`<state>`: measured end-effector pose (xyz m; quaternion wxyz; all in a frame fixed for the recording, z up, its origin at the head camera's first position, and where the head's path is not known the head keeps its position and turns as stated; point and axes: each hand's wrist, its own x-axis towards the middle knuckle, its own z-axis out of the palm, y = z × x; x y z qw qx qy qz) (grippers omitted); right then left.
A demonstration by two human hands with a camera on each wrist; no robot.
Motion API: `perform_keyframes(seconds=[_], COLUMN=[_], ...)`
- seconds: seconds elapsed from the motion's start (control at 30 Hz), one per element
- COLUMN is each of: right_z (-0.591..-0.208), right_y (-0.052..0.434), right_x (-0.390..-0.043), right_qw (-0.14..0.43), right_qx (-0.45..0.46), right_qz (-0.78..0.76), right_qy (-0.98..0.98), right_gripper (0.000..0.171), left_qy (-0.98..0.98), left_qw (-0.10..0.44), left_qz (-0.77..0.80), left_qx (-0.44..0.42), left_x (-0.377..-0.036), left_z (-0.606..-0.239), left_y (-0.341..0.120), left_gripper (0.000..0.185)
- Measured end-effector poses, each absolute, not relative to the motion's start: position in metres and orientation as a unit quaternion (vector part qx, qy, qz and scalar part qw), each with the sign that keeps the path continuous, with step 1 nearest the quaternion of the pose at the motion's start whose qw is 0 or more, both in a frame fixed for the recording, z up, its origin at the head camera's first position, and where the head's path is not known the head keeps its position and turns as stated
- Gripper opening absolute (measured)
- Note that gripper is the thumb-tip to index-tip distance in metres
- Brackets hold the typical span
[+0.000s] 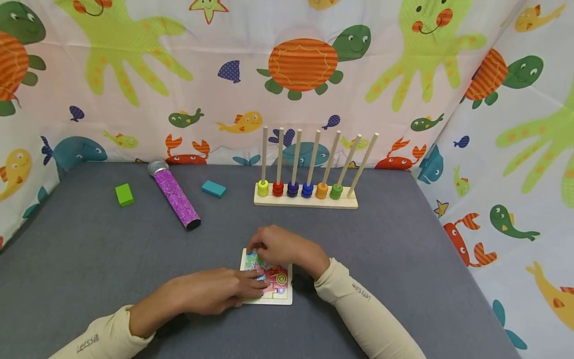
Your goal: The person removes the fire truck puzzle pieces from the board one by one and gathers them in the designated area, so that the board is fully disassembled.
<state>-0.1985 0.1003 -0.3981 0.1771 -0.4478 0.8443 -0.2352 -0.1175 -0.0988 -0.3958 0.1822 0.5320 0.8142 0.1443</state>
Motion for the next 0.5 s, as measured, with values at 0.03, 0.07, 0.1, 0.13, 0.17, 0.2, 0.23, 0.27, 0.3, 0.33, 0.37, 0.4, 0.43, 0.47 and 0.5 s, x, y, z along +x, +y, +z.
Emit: perform_keyframes(seconds=[0.03, 0.07, 0.1, 0.13, 0.17, 0.2, 0.23, 0.27, 0.3, 0.33, 0.37, 0.4, 0.43, 0.47, 0.5], right_z=[-0.3989, -0.3992, -0.3998, -0.4002, -0.4002, -0.4001, -0.3996, -0.3992, -0.3989, -0.3988, -0.3987, -0.3987, -0.3985, -0.3985, -0.3987], right_y=[0.0997, 0.0991, 0.0988, 0.0984, 0.0981, 0.0977, 0.0978, 0.0978, 0.0976, 0.0973, 0.0972, 0.097, 0.0967, 0.0964, 0.0961], right_x=[-0.1979, -0.1972, -0.1968, -0.1964, -0.1961, -0.196, -0.196, -0.1962, -0.1966, -0.1971, -0.1975, -0.1978, -0.198, -0.198, -0.1978], right_qw=[0.173, 0.17, 0.167, 0.163, 0.16, 0.158, 0.156, 0.155, 0.153, 0.153, 0.154, 0.158, 0.162, 0.167, 0.171], right_qx=[-0.45, -0.451, -0.453, -0.454, -0.454, -0.455, -0.456, -0.459, -0.463, -0.464, -0.465, -0.465, -0.463, -0.46, -0.456], right_qz=[-0.231, -0.226, -0.221, -0.217, -0.213, -0.211, -0.208, -0.208, -0.211, -0.217, -0.225, -0.233, -0.242, -0.25, -0.255], right_qy=[0.845, 0.847, 0.847, 0.849, 0.85, 0.851, 0.851, 0.85, 0.847, 0.845, 0.842, 0.84, 0.837, 0.836, 0.836], right_gripper=[0.026, 0.026, 0.026, 0.027, 0.027, 0.027, 0.027, 0.026, 0.025, 0.024, 0.023, 0.022, 0.02, 0.019, 0.018], left_qy=[0.815, 0.815, 0.816, 0.816, 0.816, 0.816, 0.816, 0.816, 0.816, 0.815, 0.814, 0.813, 0.811, 0.81, 0.81], left_qw=[0.183, 0.183, 0.182, 0.181, 0.179, 0.174, 0.172, 0.169, 0.167, 0.169, 0.168, 0.17, 0.172, 0.173, 0.176], left_qz=[0.147, 0.149, 0.15, 0.15, 0.15, 0.148, 0.149, 0.149, 0.15, 0.153, 0.154, 0.155, 0.158, 0.158, 0.159], left_qx=[0.53, 0.529, 0.528, 0.528, 0.529, 0.53, 0.531, 0.532, 0.533, 0.532, 0.534, 0.535, 0.536, 0.537, 0.537], left_x=[-0.1168, -0.1162, -0.1156, -0.115, -0.1147, -0.1145, -0.1146, -0.1149, -0.1153, -0.1157, -0.1162, -0.1167, -0.117, -0.1172, -0.1172], left_z=[-0.3959, -0.3962, -0.3964, -0.3965, -0.3968, -0.3971, -0.3971, -0.3973, -0.3976, -0.3978, -0.3984, -0.3988, -0.3994, -0.4, -0.4005], left_y=[-0.099, -0.0991, -0.0992, -0.0991, -0.099, -0.0988, -0.0984, -0.0981, -0.098, -0.0981, -0.0983, -0.0988, -0.0994, -0.1002, -0.101], left_gripper=[0.041, 0.042, 0.042, 0.042, 0.041, 0.041, 0.04, 0.04, 0.04, 0.04, 0.04, 0.04, 0.04, 0.04, 0.04])
